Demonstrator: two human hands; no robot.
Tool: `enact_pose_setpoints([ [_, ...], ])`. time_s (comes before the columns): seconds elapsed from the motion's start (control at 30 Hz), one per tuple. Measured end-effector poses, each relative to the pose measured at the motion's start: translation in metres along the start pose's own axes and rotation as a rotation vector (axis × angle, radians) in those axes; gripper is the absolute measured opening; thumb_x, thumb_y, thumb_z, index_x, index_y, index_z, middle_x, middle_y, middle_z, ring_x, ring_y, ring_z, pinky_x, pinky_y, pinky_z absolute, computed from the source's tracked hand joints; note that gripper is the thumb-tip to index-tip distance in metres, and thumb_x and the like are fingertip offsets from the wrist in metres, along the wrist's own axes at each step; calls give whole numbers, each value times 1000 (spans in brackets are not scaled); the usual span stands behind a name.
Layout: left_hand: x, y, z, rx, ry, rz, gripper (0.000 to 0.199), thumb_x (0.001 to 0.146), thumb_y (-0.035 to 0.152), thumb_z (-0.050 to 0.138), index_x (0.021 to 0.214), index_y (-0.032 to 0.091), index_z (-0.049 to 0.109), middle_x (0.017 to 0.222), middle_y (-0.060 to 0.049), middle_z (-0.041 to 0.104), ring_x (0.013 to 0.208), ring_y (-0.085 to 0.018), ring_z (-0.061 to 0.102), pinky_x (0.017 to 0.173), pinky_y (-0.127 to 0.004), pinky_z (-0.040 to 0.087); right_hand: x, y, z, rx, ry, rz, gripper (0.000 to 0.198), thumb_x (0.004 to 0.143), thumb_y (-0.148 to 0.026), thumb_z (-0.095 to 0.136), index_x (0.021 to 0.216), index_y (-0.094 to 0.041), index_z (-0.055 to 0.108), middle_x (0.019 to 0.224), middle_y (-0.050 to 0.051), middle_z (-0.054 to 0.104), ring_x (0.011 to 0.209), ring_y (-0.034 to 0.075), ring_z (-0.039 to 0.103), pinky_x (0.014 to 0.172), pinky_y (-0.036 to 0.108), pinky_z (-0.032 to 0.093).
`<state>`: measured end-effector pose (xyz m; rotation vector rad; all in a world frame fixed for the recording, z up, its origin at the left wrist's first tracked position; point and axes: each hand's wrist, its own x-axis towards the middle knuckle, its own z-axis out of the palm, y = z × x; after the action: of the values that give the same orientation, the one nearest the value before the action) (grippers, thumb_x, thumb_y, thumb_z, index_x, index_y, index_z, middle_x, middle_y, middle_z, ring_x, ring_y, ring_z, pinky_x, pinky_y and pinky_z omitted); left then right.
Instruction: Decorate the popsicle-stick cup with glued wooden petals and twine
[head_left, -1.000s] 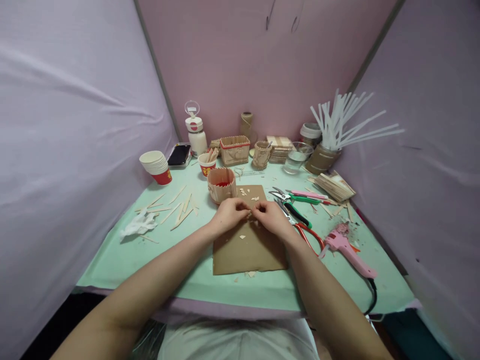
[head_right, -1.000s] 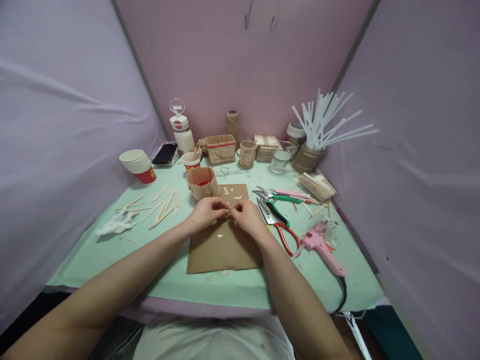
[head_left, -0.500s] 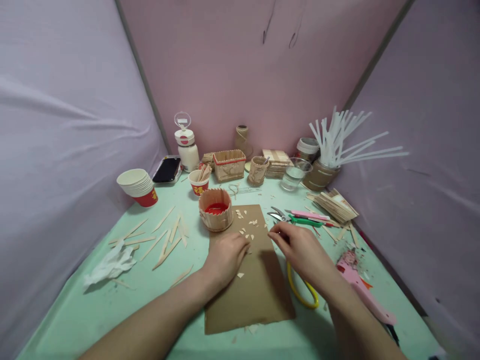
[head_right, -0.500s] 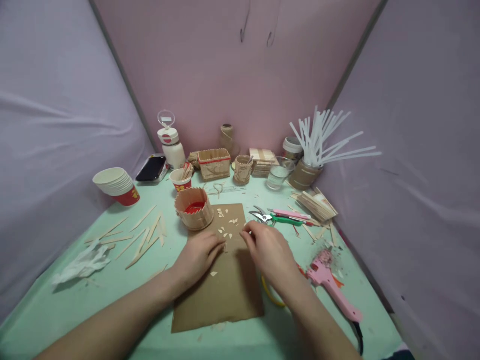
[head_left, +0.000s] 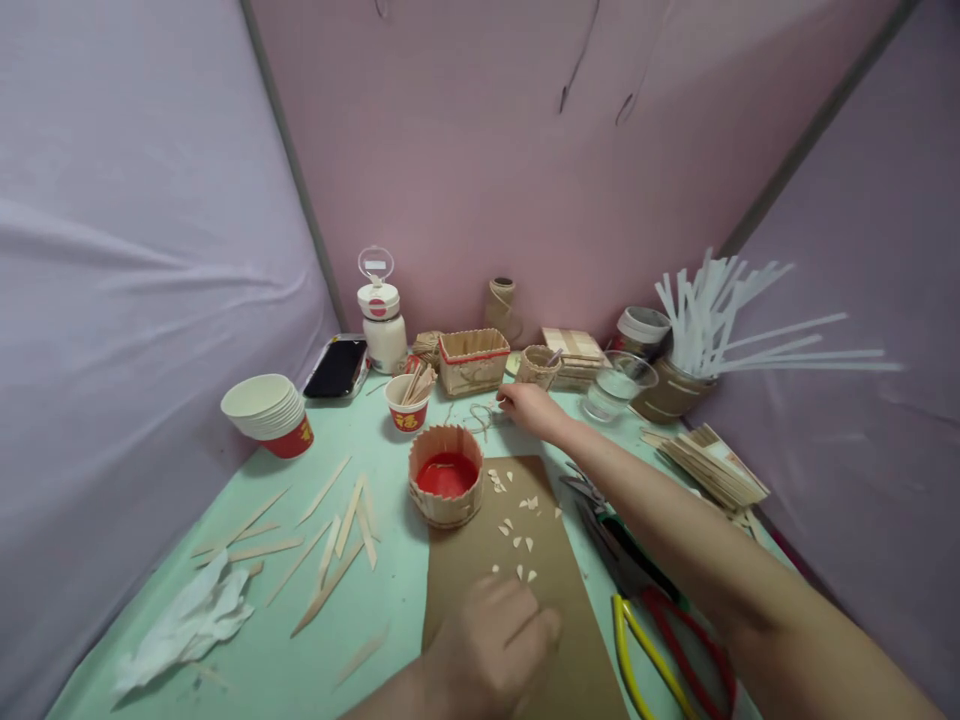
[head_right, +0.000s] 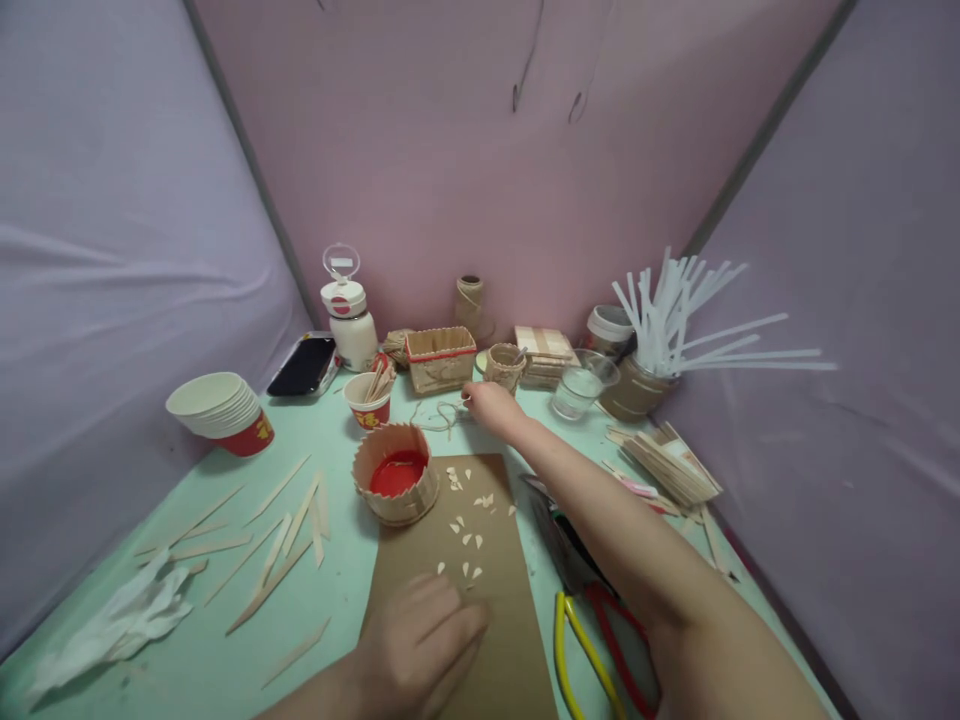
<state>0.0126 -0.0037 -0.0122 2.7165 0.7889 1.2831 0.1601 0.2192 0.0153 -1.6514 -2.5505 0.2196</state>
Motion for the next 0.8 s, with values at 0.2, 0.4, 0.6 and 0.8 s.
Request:
enact_pose_setpoints([
  [0.2,-2,-9,20,123,211,23,34,93,8,36,68,17,58,46,2,40,46,-12,34,44,-29,21,30,-4,18,-133,-104,-3,35,93,-36,59,123,-18,57,124,9,60,104,21,62,88,43,54],
  [0.4,2,-8,24,148,256,-64,41,91,6,36,54,19,46,45,3,36,44,-11,32,44,-28,21,36,-2,16,-177,-182,-22,34,93,-36,59,122,-18,58,124,9,60,104,21,62,87,42,54],
  [0.6,1,-8,23,125,226,-62,39,93,8,36,59,18,52,45,3,38,44,-11,34,43,-28,20,34,4,12,-154,-159,-16,35,93,-36,59,123,-17,57,124,9,60,104,21,62,88,42,54],
  [0.8,-3,-7,24,99,199,-68,37,94,10,35,64,18,55,47,2,39,45,-12,34,43,-28,22,40,11,16,-99,-134,-37,35,93,-36,59,123,-17,58,124,9,60,104,21,62,88,43,54],
])
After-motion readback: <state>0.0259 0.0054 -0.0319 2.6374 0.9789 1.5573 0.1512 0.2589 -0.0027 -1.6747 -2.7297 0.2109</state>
